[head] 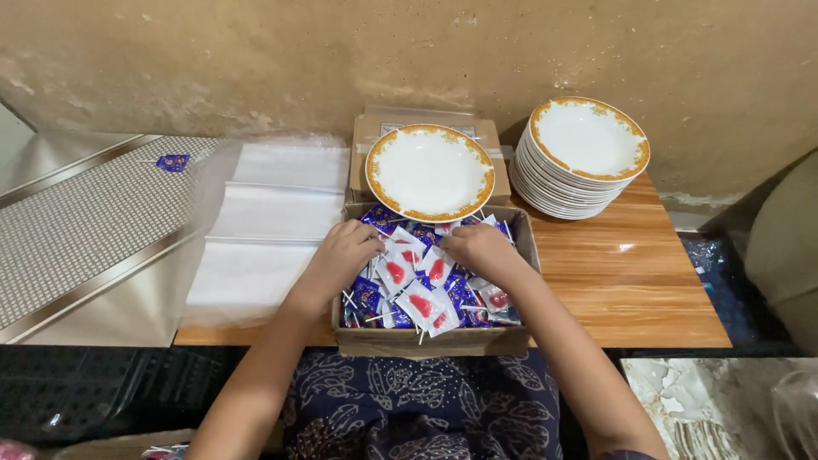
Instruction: Arranging small food packets and a ceramic plate inside a cardboard box for packaging.
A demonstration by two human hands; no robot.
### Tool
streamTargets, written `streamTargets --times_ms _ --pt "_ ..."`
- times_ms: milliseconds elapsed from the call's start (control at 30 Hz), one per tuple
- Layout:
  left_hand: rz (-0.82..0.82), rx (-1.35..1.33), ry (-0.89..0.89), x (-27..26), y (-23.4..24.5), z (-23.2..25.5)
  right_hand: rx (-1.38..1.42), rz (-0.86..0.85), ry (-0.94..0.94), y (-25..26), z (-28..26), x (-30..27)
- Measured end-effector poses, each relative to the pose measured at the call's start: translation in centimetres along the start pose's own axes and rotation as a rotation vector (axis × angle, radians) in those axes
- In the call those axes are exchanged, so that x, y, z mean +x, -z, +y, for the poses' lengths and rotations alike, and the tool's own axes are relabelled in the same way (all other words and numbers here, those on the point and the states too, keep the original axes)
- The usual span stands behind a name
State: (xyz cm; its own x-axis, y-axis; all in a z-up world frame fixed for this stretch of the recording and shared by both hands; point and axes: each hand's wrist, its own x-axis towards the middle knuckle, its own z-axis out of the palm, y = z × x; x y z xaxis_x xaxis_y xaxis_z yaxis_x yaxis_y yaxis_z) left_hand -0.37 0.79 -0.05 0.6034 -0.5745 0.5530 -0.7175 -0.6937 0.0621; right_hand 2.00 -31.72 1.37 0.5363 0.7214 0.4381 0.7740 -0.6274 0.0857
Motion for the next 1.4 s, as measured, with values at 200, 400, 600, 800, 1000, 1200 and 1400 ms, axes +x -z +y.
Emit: streamTargets --times_ms 200,400,600,800,1000,1200,1400 --pt "0.139 -0.015 -0.015 0.1 2.2 1.5 0.505 0.262 -0.282 3.5 -1.9 -2.3" --pt "0.109 -0.082 0.005 0.0 2.1 2.2 1.112 0.303 -0.717 6.9 -3.3 -4.5" --pt "-0.035 -0.267 0.075 -0.4 2.1 1.5 0.243 -0.194 -0.808 5.7 -1.3 -6.1" --pt "-0.095 -0.153 0.088 -1.2 1.5 0.8 -0.392 -0.233 -0.606 2.5 2.0 -8.4" --pt "0.003 -0.104 0.156 -1.5 3.3 1.0 -0.012 -0.154 -0.694 11.4 0.0 -3.2" --pt "0.064 -0.068 0.183 -0.7 2.7 1.2 0.060 -0.099 -0.618 6.9 4.6 -0.2" --pt "0.074 -0.030 0.166 -0.4 1.7 1.4 -0.016 -0.299 -0.639 5.8 4.8 4.4"
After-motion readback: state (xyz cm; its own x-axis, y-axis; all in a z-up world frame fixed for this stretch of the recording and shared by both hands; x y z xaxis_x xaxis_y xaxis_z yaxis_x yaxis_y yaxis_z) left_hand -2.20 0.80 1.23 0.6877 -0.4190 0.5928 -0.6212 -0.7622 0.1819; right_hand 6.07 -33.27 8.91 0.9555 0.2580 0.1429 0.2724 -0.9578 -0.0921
